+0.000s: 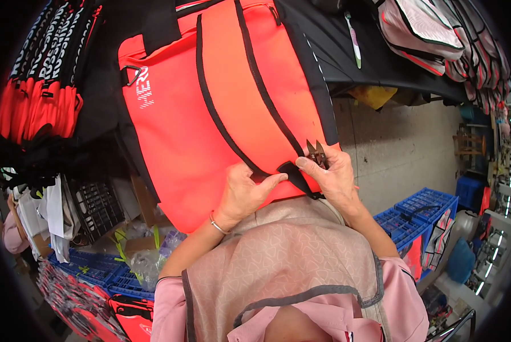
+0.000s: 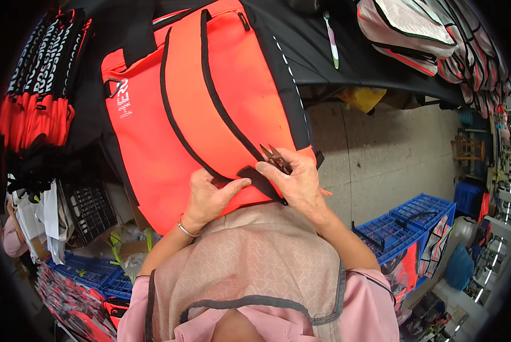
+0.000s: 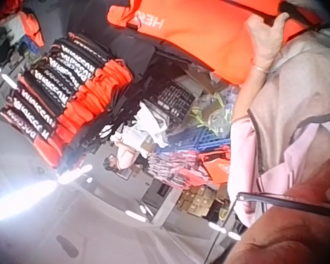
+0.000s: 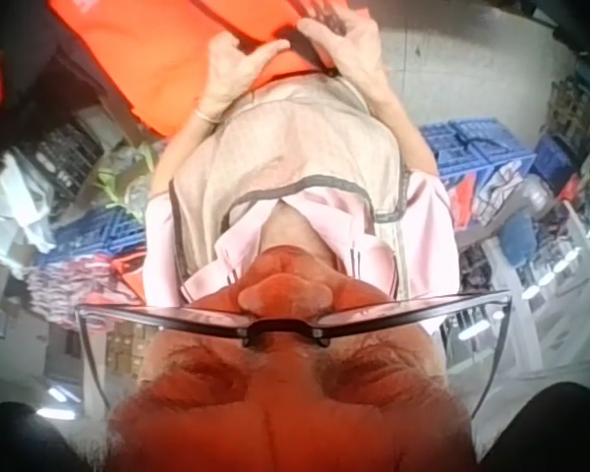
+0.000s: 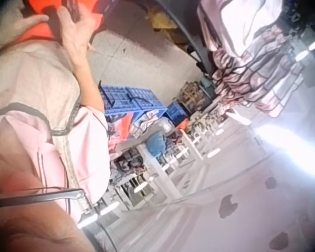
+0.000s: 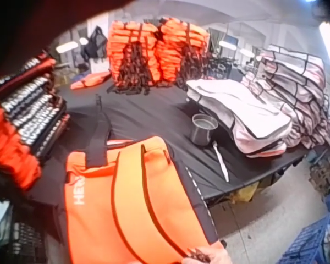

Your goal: Inspecting and trimming loose threads on a red and black backpack using a small blade.

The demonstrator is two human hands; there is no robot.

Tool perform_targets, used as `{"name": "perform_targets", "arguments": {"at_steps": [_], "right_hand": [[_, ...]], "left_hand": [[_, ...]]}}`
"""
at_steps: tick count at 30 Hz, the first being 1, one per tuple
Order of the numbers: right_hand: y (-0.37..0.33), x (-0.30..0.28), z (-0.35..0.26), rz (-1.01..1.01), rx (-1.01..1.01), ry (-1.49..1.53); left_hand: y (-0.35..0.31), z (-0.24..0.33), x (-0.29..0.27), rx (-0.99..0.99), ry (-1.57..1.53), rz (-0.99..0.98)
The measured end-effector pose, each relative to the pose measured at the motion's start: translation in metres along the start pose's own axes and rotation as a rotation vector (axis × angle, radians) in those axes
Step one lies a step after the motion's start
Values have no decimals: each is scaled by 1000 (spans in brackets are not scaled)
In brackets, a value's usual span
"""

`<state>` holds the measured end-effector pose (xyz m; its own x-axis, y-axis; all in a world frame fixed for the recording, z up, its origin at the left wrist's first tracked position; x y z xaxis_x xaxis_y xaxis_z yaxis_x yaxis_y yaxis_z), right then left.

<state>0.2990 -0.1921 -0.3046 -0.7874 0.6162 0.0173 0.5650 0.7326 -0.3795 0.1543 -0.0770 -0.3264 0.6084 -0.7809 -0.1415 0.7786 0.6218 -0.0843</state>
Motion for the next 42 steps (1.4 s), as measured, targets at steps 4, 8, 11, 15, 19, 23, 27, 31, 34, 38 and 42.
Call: {"name": "perform_targets", "arguments": {"at_steps": [4,8,11,15,19,23,27,31,34,38,42], "right_hand": [[1,0,-4,-15,-30,61],[0,1,-6,-24,7,117],[-1,2,-7,-22,26,132],[0,1,-7,-22,38,103],[0,0,-10,-37,21,86],[-11,2,-12,-154,59,-118],[-27,2,-27,-348,5,-432],[-25,-4,-54,-263,-363,-740],[-3,2,-87,-178,-611,-774],[44,32,-96,-296,-697,-738],[79,45,-79,-351,-457,-653]], "left_hand": [[0,22,-3,270,312,130],[-2,16,-5,426,477,194],[-4,16,-5,501,540,241],[-2,19,-4,369,461,151],[1,-7,4,-182,-284,-91],[7,-8,-1,-291,-407,-72],[9,-12,-1,-318,-410,-28],[10,-13,0,-350,-388,2],[11,-20,3,-349,-283,-105],[10,-24,-1,-443,-379,-172],[10,-20,-5,-484,-420,-161]]}}
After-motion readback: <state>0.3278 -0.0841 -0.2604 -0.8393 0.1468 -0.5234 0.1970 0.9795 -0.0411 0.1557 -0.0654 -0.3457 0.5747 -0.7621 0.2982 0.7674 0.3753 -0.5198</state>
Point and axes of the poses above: each hand's wrist, its own y-axis towards the middle knuckle, its own x-axis out of the palm, z = x × y, the point moved 5 cm from there along y, towards the middle knuckle, and after that the axes turned 11 degrees about y, right-handed, at the moved point
